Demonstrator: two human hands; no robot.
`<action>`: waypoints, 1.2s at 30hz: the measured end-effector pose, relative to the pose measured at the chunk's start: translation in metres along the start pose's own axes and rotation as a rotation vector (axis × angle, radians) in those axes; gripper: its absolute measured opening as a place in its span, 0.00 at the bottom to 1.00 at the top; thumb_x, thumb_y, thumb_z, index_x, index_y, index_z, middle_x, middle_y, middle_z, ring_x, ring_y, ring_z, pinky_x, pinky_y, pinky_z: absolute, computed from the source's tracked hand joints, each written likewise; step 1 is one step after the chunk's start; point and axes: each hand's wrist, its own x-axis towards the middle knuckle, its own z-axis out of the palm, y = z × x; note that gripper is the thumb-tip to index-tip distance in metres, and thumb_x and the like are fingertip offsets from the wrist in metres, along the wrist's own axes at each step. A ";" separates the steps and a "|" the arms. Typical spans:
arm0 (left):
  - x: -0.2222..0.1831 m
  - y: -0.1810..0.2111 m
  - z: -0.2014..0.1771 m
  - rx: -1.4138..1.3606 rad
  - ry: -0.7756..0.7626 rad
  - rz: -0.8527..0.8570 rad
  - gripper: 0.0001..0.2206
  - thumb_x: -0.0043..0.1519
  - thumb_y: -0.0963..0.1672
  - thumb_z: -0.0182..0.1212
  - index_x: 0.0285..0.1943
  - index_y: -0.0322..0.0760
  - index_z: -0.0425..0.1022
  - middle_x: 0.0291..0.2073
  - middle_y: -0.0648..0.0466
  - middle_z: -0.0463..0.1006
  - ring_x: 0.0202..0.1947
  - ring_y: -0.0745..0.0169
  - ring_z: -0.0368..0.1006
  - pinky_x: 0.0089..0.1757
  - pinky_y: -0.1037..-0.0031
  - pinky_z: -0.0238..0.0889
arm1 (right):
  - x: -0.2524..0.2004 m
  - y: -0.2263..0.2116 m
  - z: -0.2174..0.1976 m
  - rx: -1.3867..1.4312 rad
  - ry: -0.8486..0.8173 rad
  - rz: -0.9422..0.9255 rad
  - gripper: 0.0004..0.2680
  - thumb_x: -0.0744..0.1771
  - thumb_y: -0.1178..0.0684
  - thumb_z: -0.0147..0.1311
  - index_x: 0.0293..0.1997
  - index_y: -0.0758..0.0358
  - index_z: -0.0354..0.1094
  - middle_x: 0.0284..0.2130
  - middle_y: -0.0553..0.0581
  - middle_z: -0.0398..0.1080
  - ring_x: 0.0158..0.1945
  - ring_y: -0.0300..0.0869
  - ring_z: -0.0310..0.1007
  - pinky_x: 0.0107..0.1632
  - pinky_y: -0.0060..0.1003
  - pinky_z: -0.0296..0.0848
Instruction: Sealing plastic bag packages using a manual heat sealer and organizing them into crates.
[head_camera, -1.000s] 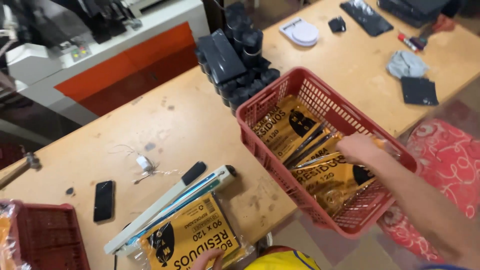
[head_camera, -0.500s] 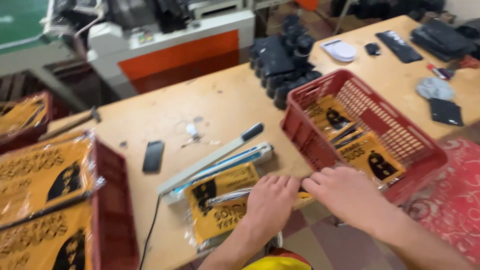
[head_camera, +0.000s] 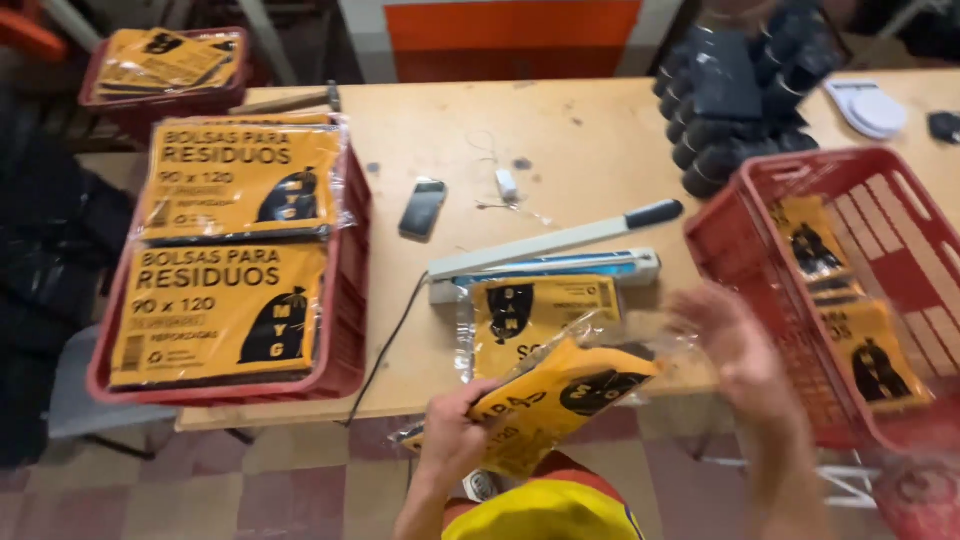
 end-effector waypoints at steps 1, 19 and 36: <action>-0.003 -0.004 -0.004 0.003 0.023 -0.004 0.17 0.50 0.39 0.72 0.50 0.36 0.83 0.41 0.52 0.87 0.38 0.59 0.84 0.39 0.71 0.83 | 0.002 0.004 0.022 0.007 -0.022 -0.003 0.29 0.65 0.40 0.60 0.72 0.62 0.54 0.66 0.59 0.64 0.68 0.46 0.66 0.71 0.41 0.68; 0.073 -0.112 0.081 -0.506 0.144 -0.893 0.13 0.53 0.34 0.68 0.47 0.31 0.79 0.46 0.46 0.83 0.48 0.49 0.78 0.47 0.59 0.78 | 0.047 0.239 -0.078 0.409 0.861 0.521 0.04 0.72 0.59 0.51 0.47 0.64 0.72 0.35 0.58 0.76 0.38 0.45 0.78 0.47 0.41 0.83; 0.133 -0.170 0.080 -0.102 0.159 -0.859 0.28 0.63 0.61 0.58 0.66 0.48 0.73 0.60 0.48 0.77 0.63 0.48 0.70 0.61 0.57 0.63 | 0.062 0.345 -0.050 -0.459 0.577 0.818 0.06 0.67 0.44 0.64 0.43 0.48 0.81 0.35 0.49 0.78 0.44 0.39 0.77 0.49 0.39 0.74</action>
